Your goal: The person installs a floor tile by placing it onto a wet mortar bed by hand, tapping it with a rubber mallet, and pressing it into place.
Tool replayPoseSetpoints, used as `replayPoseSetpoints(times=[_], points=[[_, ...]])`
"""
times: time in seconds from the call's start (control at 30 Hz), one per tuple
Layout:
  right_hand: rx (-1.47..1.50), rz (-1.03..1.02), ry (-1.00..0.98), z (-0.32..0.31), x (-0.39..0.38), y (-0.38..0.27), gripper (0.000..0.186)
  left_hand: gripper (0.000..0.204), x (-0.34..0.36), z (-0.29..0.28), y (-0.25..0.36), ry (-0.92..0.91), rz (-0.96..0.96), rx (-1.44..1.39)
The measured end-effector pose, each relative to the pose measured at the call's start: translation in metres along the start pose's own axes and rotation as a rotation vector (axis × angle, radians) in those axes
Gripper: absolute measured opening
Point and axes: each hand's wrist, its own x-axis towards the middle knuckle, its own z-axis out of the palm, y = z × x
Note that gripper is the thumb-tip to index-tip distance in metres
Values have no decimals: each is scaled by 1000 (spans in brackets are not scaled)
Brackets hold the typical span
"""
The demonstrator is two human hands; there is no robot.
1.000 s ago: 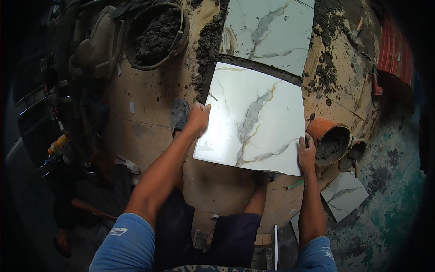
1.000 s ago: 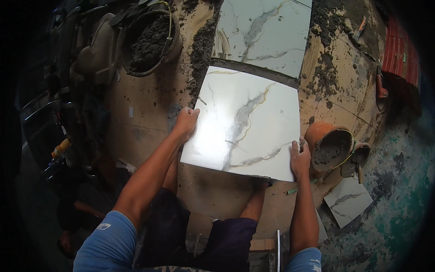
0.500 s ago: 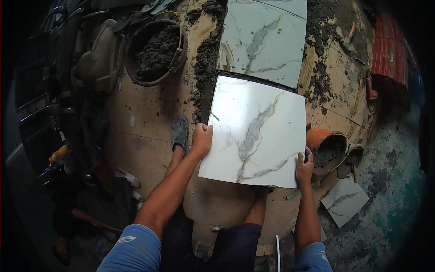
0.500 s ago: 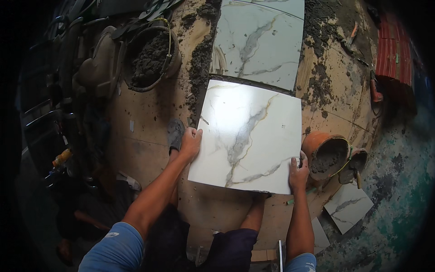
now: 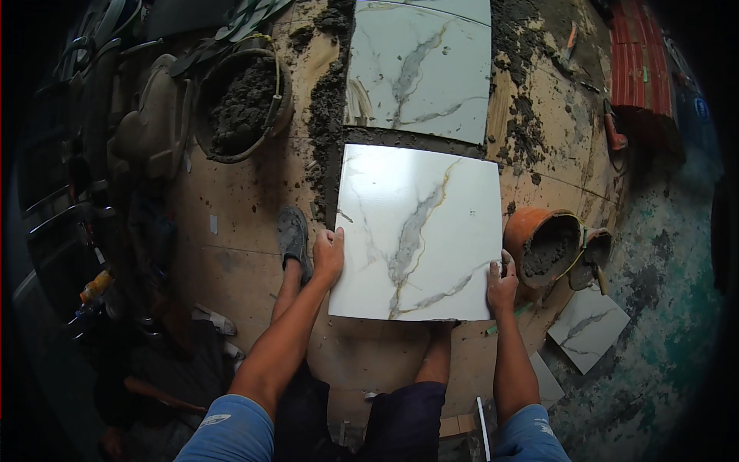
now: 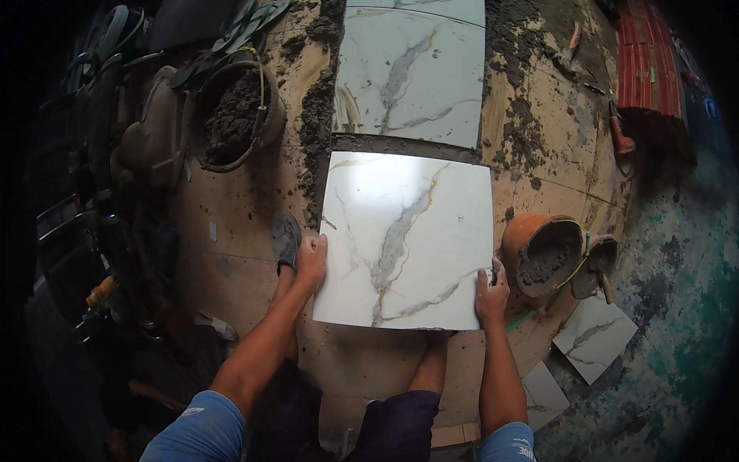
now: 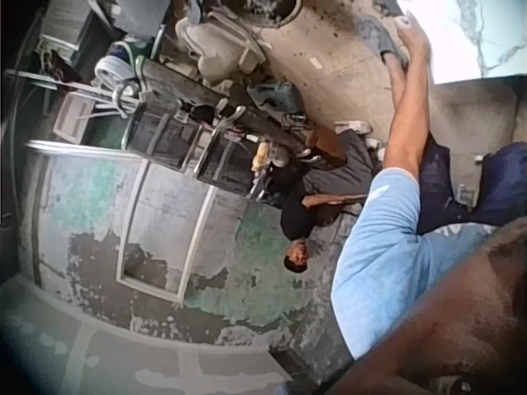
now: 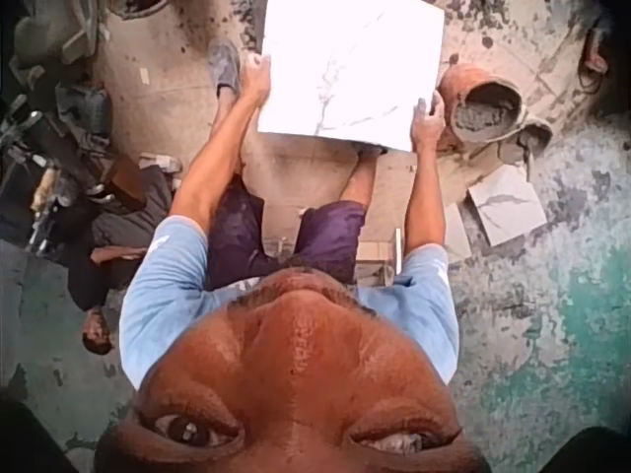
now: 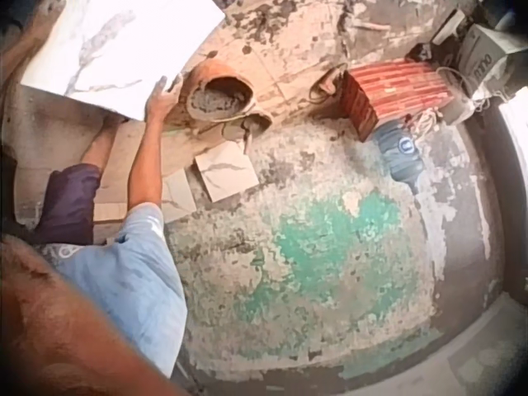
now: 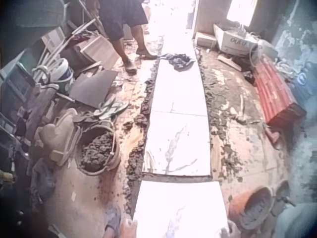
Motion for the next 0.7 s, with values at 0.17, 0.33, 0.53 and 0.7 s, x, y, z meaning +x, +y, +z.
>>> replayPoseSetpoints(times=[0.17,0.33,0.53,0.7], points=[[-16,-5,16,5,-10,5,53,35,-8,-6,-7,33,1,43],[-32,-51,45,5,-17,12,56,36,-7,-2,-20,57,47,73],[-64,-69,54,24,8,23,57,38,13,8,-22,45,-14,129],[6,-165,82,54,37,54,55,38,44,30,-26,81,39,93]])
